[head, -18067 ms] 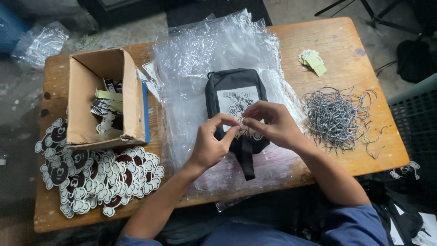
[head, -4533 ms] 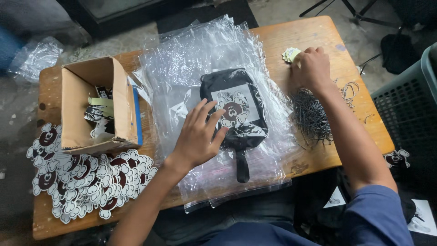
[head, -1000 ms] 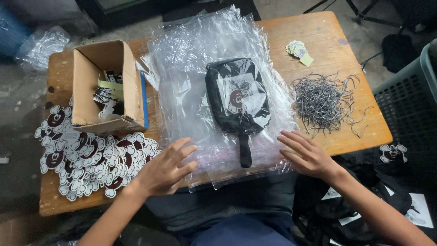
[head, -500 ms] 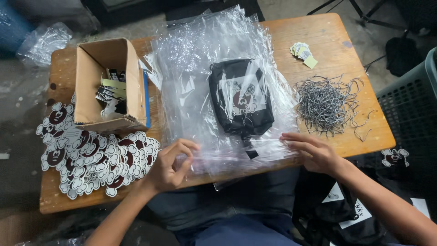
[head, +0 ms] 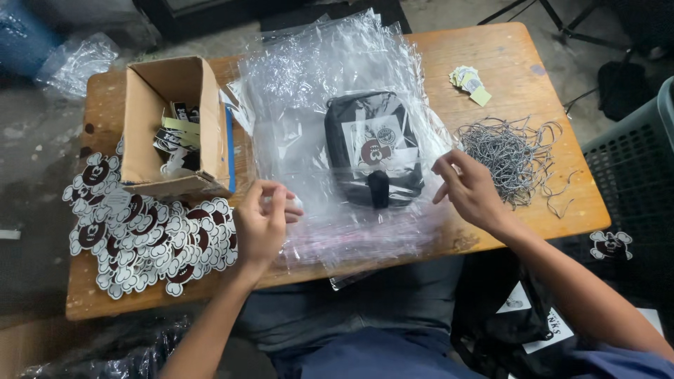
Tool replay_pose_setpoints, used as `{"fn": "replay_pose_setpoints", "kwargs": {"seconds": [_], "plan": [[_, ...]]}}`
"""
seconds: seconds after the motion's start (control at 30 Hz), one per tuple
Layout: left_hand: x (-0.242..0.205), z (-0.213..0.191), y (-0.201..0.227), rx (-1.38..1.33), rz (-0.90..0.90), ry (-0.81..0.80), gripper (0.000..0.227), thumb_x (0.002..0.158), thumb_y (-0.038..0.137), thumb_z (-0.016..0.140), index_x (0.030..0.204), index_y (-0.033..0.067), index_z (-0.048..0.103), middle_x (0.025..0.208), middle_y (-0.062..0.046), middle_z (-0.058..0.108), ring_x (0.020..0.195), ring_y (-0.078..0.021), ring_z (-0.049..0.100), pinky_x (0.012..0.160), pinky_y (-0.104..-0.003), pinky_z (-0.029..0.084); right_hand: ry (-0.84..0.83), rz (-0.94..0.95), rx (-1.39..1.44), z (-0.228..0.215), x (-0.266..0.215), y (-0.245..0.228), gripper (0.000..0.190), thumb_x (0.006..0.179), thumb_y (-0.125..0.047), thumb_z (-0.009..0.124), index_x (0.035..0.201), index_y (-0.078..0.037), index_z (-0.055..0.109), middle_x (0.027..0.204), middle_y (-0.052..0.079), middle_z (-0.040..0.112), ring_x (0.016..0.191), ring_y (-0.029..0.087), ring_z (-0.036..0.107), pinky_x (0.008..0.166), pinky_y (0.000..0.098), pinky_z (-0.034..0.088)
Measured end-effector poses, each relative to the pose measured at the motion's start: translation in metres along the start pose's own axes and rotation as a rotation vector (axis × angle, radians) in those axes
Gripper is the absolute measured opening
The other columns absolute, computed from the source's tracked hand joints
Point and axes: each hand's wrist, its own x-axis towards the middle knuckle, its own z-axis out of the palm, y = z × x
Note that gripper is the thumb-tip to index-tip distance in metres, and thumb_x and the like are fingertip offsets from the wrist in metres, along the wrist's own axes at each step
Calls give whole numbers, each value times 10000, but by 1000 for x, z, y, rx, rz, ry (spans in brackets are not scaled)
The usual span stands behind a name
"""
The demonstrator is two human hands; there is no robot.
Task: The person picks up bags, places stickers on them, and puts the bags into plastic sleeves.
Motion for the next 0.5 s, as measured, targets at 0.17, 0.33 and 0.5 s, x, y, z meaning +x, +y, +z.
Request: {"fn": "replay_pose_setpoints", "kwargs": {"seconds": [0.17, 0.33, 0.5], "plan": [[10, 9, -10, 410, 153, 123, 53, 996, 20, 595, 993, -18, 632, 726, -162, 695, 530, -250, 719, 445, -344, 580, 3, 243, -266, 10, 17, -25, 327, 1090, -250, 559, 952, 29, 660, 806, 168, 703, 498, 301, 717, 524, 372, 525], [15, 2, -14, 792, 77, 23, 185, 1004, 149, 628, 1147, 34, 610, 880, -196, 734, 733, -382, 731, 605, -498, 580, -16, 329, -260, 11, 21, -49, 279, 1043, -210, 591, 934, 33, 675, 783, 168, 679, 462, 259, 683, 514, 352, 511], [3, 24, 35, 1168, 201, -8, 340, 956, 125, 666, 1253, -24, 594, 1092, -196, 546, 1094, -424, 599, 837, -537, 577, -30, 362, -276, 12, 25, -55, 286, 1031, -221, 600, 902, 22, 679, 741, 154, 681, 431, 243, 657, 480, 334, 483]]}}
